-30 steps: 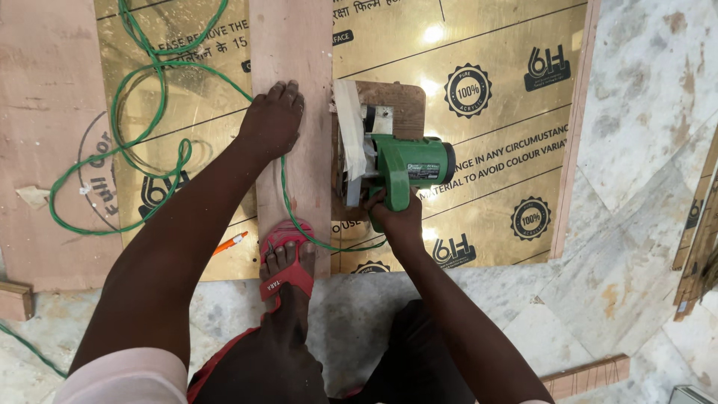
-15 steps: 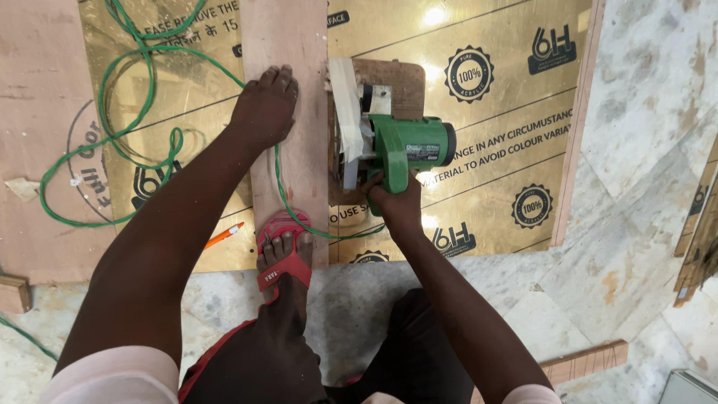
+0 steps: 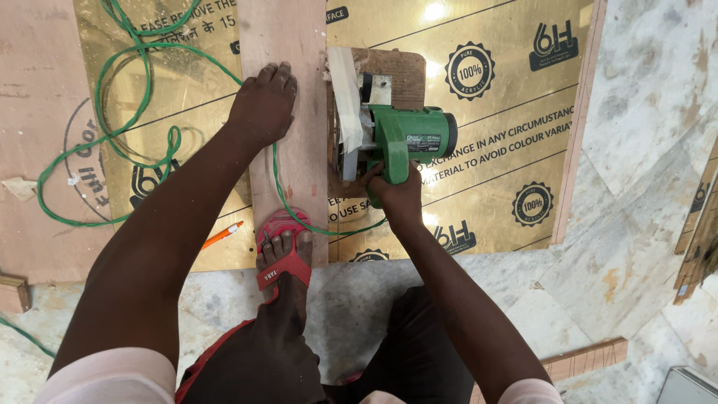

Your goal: The person uses a green circular saw to cut a long strip of light-colored wood placed on a gold protective film. The person guides the saw steadily along the length of the wood, creating a straight cut. After finishing the cut, the person lifts the saw and moves it away from the workpiece.

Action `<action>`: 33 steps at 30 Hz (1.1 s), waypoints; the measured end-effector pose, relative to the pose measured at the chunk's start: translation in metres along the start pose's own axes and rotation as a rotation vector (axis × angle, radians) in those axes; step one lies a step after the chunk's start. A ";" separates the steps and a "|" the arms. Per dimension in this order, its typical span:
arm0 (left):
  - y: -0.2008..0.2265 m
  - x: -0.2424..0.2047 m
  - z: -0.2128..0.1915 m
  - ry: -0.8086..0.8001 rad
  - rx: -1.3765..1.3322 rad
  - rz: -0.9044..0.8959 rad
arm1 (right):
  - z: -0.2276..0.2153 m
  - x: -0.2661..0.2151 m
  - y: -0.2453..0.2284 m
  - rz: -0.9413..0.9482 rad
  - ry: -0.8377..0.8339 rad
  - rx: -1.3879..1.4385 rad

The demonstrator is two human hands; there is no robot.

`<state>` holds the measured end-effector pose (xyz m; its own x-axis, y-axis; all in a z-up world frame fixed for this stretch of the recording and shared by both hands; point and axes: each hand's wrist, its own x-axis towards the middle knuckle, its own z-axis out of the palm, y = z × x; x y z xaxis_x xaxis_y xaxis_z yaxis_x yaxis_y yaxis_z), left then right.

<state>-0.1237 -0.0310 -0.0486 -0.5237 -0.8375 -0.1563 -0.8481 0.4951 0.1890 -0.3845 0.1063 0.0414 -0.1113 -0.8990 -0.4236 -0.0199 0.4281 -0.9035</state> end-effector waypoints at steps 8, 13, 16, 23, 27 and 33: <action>0.000 -0.001 -0.001 0.035 -0.008 0.009 | 0.002 0.005 -0.002 -0.008 0.001 -0.001; -0.001 0.000 0.000 0.041 -0.025 0.008 | 0.003 0.008 -0.004 -0.016 -0.005 0.037; 0.000 0.002 -0.001 0.059 -0.021 0.006 | 0.004 0.011 -0.006 0.011 0.001 0.056; 0.001 0.003 -0.005 0.043 -0.020 -0.002 | 0.003 0.017 -0.007 0.001 -0.009 0.053; 0.001 0.004 -0.007 0.026 -0.042 -0.015 | 0.003 0.020 -0.006 -0.003 -0.005 0.051; 0.001 0.005 -0.010 0.044 -0.065 -0.016 | 0.005 0.023 -0.012 0.009 -0.001 0.036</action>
<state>-0.1266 -0.0370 -0.0390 -0.5046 -0.8553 -0.1175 -0.8487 0.4664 0.2493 -0.3822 0.0805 0.0421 -0.1107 -0.8951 -0.4319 0.0172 0.4328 -0.9013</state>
